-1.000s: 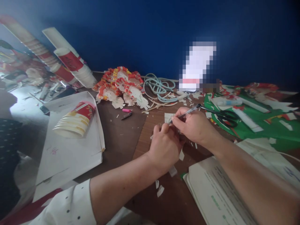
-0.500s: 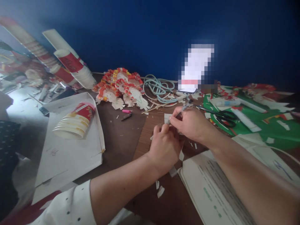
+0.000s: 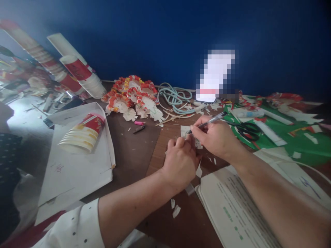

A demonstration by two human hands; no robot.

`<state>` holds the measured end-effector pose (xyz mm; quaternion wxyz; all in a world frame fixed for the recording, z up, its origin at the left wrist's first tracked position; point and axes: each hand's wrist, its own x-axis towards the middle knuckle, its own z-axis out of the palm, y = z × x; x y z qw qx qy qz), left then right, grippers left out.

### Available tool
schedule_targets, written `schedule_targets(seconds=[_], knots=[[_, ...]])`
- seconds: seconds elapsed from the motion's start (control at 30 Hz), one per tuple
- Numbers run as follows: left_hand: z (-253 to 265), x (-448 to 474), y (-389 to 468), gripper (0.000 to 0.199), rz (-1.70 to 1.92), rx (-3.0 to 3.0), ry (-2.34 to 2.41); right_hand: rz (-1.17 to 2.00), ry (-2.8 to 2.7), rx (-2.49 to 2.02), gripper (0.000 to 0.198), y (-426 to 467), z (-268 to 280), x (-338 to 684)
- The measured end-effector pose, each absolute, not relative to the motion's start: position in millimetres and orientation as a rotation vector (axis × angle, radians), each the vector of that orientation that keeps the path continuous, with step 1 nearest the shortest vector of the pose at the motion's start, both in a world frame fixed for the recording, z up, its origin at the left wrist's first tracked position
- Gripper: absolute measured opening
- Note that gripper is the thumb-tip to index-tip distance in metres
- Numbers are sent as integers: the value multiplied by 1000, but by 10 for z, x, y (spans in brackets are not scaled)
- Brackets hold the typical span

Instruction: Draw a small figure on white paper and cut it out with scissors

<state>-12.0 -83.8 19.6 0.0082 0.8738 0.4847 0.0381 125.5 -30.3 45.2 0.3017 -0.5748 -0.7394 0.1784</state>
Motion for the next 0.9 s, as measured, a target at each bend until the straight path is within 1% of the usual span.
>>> schedule_targets(seconds=[0.13,0.47,0.9], knots=[[172,-118,-832,36,145,2722,1504,506,-1984,-1540,15,-304,412,1242],[130,-112,-817,32,189,2717,1482,456,-2053,-1561,14,-315,422,1190],[85,-110,-824,29,226,2775,1480,528,-2085,-1547,15,-278,475,1164]])
